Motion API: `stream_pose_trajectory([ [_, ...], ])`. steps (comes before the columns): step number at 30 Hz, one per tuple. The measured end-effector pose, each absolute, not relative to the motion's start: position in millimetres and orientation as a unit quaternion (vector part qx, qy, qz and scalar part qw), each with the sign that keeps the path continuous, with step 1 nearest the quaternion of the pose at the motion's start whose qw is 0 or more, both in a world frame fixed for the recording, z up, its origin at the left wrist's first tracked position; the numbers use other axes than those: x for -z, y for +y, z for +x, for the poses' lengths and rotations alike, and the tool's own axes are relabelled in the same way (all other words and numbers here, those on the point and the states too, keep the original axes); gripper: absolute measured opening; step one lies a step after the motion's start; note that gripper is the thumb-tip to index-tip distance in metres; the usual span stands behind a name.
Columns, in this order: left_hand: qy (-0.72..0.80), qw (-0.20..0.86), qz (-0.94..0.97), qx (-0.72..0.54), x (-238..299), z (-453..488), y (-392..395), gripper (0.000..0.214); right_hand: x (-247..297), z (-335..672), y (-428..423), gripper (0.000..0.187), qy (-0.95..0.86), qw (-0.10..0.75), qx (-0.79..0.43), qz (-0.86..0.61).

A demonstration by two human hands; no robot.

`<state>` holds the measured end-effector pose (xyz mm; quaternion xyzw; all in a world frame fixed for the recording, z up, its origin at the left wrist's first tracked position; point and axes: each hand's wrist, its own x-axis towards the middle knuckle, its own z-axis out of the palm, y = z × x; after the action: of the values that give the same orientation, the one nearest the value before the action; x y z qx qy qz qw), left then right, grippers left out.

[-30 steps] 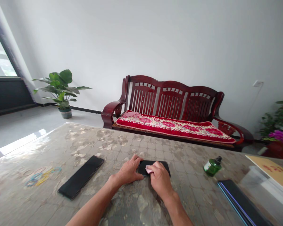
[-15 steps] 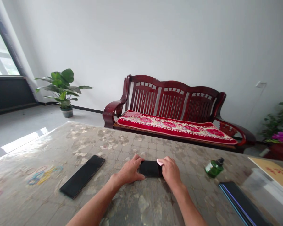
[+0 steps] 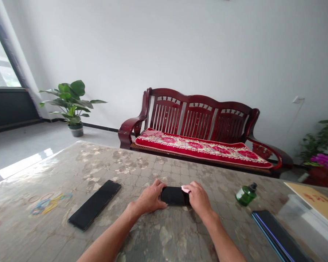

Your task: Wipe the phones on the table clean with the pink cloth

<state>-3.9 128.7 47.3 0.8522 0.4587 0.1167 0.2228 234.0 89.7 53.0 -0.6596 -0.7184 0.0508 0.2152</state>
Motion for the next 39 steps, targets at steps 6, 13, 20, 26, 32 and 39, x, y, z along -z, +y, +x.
stream_pose_trajectory([
  [6, 0.461, 0.22, 0.852, -0.114, -45.7, -4.3, 129.9, 0.06, -48.9, 237.3, 80.1, 0.045, -0.718, 0.215, -0.069, -0.659],
  [13, 0.461, 0.216, 0.852, -0.122, -47.2, -3.4, 128.4, 0.06, -48.9, 244.9, 53.7, 0.047, -0.728, 0.21, -0.089, -0.646],
  [20, 0.462, 0.219, 0.851, -0.118, -47.4, -3.2, 128.1, 0.062, -50.9, 219.2, 65.5, 0.04, -0.693, 0.204, -0.04, -0.69],
  [26, 0.466, 0.218, 0.849, -0.122, -44.9, -2.9, 128.2, 0.062, -44.8, 187.0, 53.8, 0.042, -0.731, 0.226, -0.042, -0.643],
  [32, 0.457, 0.215, 0.852, -0.134, -42.9, -3.7, 128.1, 0.06, -49.2, 202.1, 63.4, 0.038, -0.689, 0.22, -0.028, -0.69],
  [39, 0.456, 0.209, 0.854, -0.137, -41.9, -3.5, 128.8, 0.059, -45.8, 189.8, 66.0, 0.036, -0.691, 0.233, -0.03, -0.684],
])
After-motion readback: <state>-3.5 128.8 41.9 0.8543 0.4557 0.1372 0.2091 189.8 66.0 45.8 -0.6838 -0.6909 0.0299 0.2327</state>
